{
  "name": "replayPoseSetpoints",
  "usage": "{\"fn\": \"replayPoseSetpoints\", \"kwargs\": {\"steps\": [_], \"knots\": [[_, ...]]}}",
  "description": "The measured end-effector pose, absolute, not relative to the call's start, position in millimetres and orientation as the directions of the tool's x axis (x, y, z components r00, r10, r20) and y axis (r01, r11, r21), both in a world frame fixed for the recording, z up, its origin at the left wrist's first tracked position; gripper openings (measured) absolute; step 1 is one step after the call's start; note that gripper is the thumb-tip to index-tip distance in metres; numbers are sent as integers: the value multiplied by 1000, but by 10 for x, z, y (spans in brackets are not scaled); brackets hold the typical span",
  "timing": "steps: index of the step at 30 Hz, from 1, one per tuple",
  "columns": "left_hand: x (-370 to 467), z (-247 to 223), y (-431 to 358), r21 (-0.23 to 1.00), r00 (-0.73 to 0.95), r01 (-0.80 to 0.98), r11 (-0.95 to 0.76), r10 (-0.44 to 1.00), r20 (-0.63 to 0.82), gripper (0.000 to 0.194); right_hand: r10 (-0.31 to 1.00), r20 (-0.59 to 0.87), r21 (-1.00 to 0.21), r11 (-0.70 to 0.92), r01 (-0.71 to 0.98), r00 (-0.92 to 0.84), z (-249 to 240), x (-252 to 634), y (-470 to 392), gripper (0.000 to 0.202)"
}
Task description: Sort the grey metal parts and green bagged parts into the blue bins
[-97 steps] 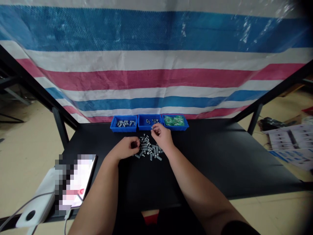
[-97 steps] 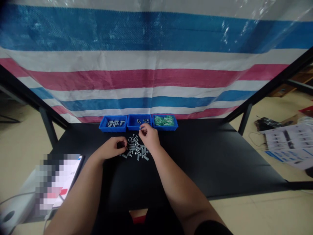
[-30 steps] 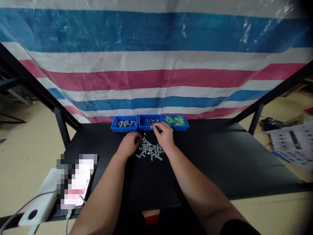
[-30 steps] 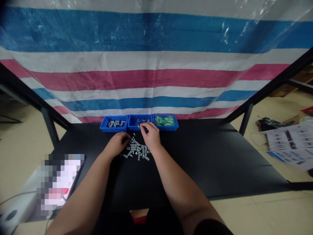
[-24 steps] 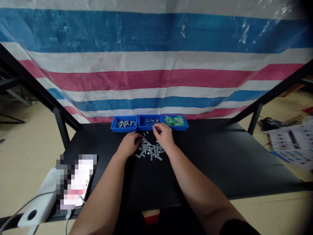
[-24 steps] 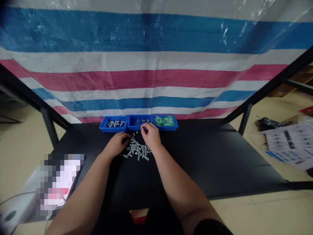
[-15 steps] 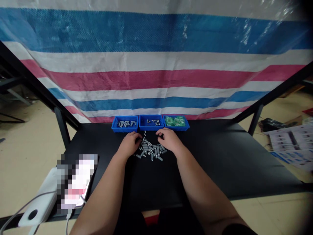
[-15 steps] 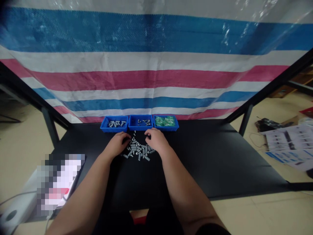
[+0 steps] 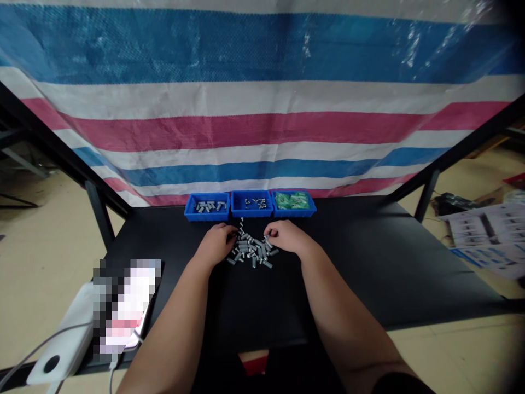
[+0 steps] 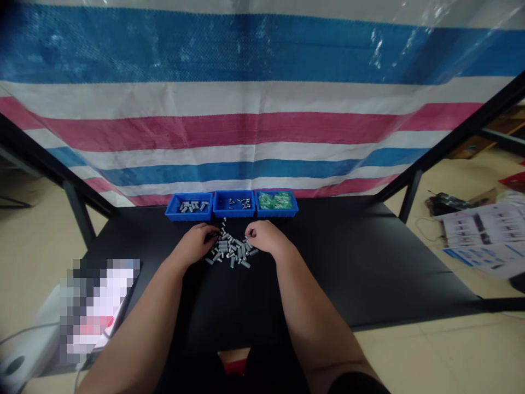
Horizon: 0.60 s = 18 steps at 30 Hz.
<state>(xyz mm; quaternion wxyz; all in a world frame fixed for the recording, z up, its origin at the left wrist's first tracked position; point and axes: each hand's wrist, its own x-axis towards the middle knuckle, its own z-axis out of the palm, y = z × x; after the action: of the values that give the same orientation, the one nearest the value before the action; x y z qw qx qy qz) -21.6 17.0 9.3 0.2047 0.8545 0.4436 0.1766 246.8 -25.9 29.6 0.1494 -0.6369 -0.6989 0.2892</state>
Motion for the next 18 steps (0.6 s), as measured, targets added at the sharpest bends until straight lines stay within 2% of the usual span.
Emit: {"fn": "replayPoseSetpoints", "kwargs": {"steps": [7,14,18], "knots": [[-196,197,130,512,504,726,-460,861,59,18,969,20,-577,211,789,-245,247,2428,-226,15],[-221,214,136,550,460,732,-402,887,37,13,976,49,-788,168,592,-212,271,2297,-234,13],[-230,233,120,578,424,722,-380,903,65,11,971,72,-820,188,540,-229,172,2260,-165,14]]}}
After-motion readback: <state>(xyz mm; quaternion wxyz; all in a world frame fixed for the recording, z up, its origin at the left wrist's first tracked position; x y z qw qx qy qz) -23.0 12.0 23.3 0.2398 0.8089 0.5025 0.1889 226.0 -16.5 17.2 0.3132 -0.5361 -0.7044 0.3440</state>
